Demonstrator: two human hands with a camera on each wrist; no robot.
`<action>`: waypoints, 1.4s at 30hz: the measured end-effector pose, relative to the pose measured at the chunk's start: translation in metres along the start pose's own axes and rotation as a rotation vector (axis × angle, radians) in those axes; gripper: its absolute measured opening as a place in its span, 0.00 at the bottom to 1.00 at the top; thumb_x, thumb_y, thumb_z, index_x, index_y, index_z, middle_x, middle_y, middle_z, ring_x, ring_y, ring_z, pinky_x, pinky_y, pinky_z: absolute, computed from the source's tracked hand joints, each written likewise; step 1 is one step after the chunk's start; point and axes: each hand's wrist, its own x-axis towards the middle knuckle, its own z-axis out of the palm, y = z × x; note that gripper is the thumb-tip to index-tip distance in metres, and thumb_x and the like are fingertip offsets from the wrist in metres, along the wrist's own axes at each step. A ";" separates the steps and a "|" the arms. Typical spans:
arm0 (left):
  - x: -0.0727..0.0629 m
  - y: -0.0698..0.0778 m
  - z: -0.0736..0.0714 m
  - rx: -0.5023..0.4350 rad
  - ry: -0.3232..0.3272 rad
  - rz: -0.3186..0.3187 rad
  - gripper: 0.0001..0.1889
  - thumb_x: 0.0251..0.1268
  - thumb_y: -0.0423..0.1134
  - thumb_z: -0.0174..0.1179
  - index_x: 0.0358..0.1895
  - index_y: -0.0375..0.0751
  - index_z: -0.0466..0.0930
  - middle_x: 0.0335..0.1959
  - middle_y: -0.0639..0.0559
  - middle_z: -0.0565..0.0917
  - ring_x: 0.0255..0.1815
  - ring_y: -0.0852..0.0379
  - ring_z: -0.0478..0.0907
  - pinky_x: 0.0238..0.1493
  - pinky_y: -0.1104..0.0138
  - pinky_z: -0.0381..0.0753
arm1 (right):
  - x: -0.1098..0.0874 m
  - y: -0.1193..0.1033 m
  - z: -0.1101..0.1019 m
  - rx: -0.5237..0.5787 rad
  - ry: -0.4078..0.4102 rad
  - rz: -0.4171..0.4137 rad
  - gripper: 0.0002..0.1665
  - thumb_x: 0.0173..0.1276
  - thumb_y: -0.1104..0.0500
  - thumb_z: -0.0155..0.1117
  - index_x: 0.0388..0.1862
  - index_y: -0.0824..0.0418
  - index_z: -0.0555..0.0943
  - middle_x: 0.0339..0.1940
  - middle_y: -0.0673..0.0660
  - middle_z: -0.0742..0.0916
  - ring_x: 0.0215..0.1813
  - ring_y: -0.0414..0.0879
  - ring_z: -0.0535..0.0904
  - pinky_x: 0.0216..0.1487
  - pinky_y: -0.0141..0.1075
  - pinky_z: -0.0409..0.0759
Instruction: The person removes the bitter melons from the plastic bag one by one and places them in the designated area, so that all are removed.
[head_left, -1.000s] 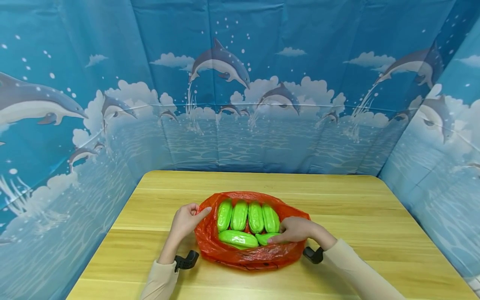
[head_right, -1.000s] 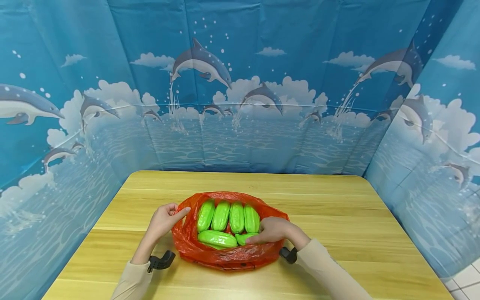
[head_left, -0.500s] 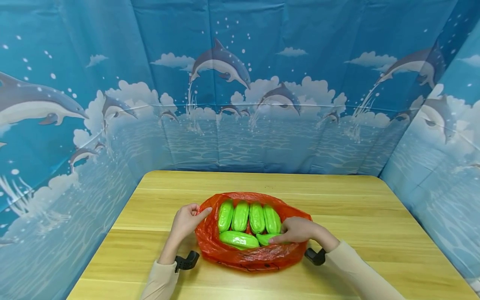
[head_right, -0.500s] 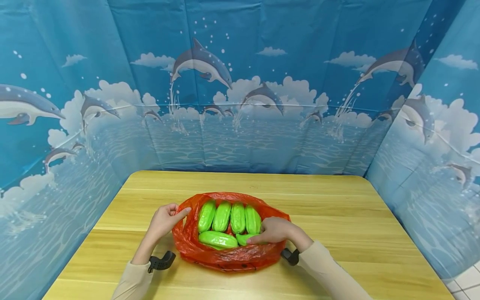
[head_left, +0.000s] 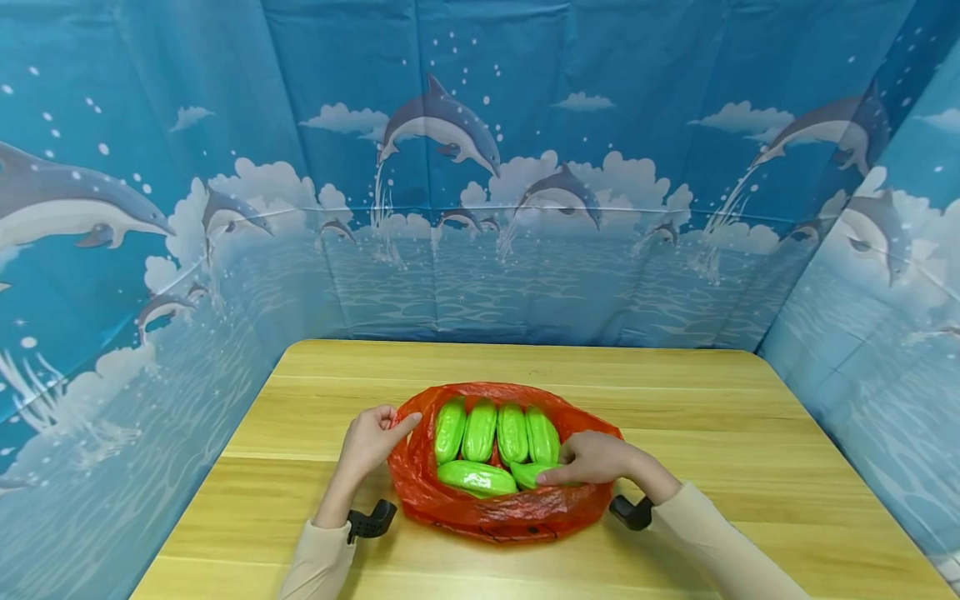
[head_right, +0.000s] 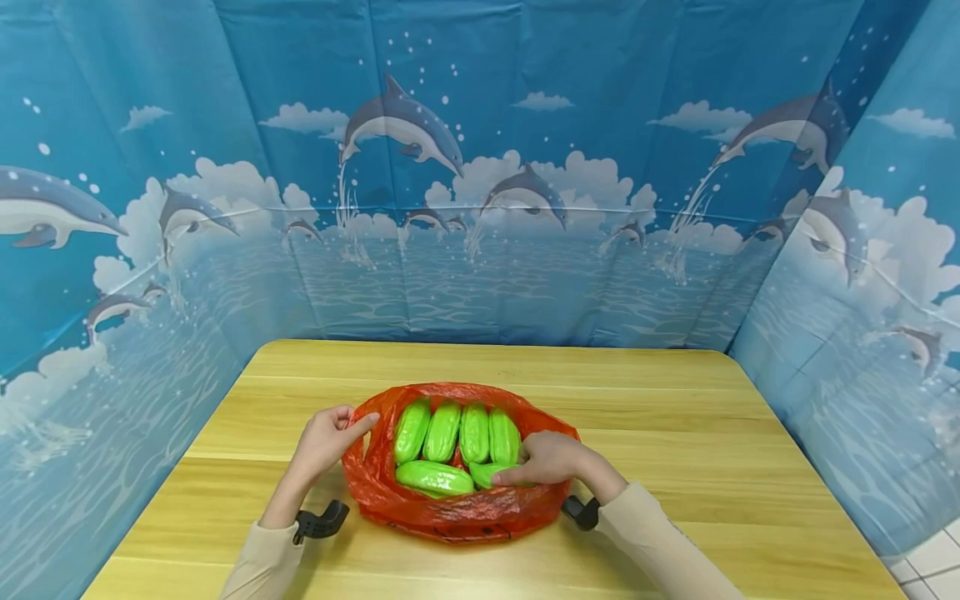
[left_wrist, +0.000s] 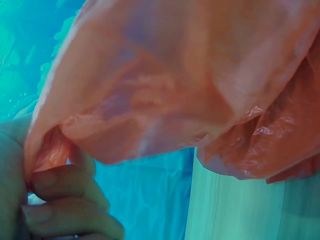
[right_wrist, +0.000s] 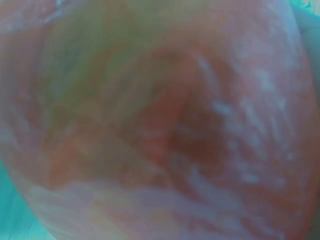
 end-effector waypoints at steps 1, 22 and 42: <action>0.000 0.000 0.000 0.000 0.000 0.001 0.26 0.57 0.57 0.65 0.17 0.43 0.64 0.11 0.56 0.57 0.14 0.58 0.56 0.22 0.68 0.56 | 0.000 0.000 0.000 0.001 0.002 -0.003 0.33 0.60 0.33 0.62 0.09 0.50 0.62 0.09 0.42 0.58 0.13 0.37 0.48 0.20 0.32 0.51; -0.001 0.002 -0.003 -0.004 0.006 0.005 0.27 0.57 0.58 0.65 0.17 0.42 0.63 0.11 0.56 0.57 0.15 0.57 0.56 0.22 0.67 0.56 | -0.001 -0.003 0.002 0.010 0.042 -0.004 0.33 0.60 0.31 0.60 0.10 0.51 0.63 0.09 0.43 0.59 0.13 0.37 0.50 0.20 0.33 0.53; -0.001 0.003 -0.004 -0.005 0.010 0.003 0.26 0.57 0.57 0.65 0.17 0.42 0.63 0.11 0.56 0.56 0.15 0.58 0.55 0.21 0.68 0.55 | 0.004 -0.004 0.006 0.081 0.082 -0.007 0.32 0.60 0.32 0.60 0.12 0.52 0.64 0.10 0.44 0.61 0.14 0.38 0.54 0.21 0.33 0.56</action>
